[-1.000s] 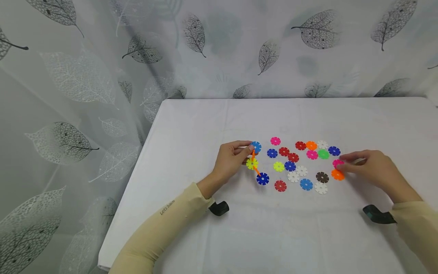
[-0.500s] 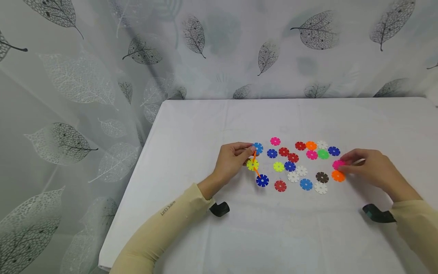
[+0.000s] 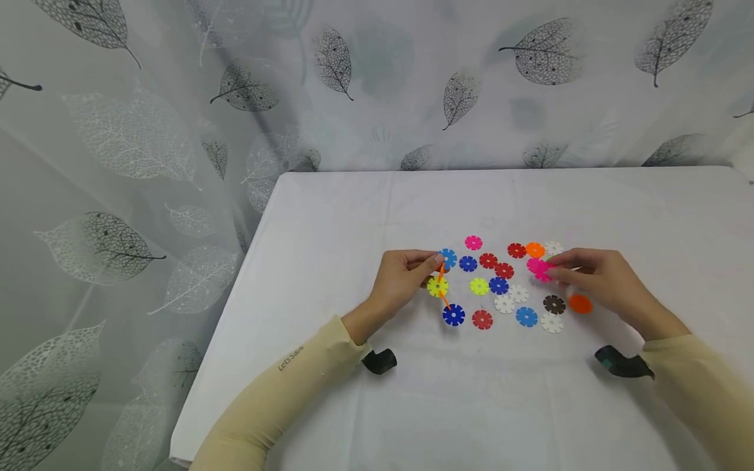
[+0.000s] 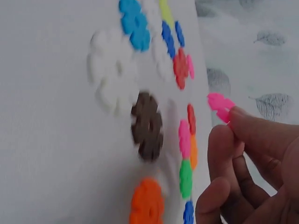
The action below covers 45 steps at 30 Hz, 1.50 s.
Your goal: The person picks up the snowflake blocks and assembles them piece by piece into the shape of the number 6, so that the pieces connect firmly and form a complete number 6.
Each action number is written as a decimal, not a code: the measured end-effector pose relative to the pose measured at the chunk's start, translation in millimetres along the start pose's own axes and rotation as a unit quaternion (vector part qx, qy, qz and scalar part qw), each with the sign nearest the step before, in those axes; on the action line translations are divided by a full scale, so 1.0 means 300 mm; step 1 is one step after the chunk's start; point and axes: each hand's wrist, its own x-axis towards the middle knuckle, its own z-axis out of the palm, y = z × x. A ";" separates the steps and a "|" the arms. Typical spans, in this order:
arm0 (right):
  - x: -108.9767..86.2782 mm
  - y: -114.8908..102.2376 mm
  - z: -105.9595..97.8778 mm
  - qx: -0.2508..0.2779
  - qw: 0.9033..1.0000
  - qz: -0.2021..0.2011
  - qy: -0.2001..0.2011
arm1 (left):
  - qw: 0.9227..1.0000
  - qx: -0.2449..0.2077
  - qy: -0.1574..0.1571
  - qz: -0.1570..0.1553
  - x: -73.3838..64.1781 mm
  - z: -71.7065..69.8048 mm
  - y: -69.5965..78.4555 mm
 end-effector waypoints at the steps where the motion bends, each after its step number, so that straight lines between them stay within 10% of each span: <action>1: 0.004 -0.012 0.008 0.009 1.000 -0.004 -0.002 | 1.000 0.000 0.000 0.000 0.000 0.001 0.000; 20: 0.022 -0.240 0.138 0.105 0.984 -0.141 -0.003 | 1.000 -0.006 -0.013 -0.007 -0.007 0.023 0.010; 45: 0.040 -0.296 0.193 0.099 0.978 -0.184 0.026 | 0.999 -0.037 -0.024 -0.029 -0.010 0.027 0.014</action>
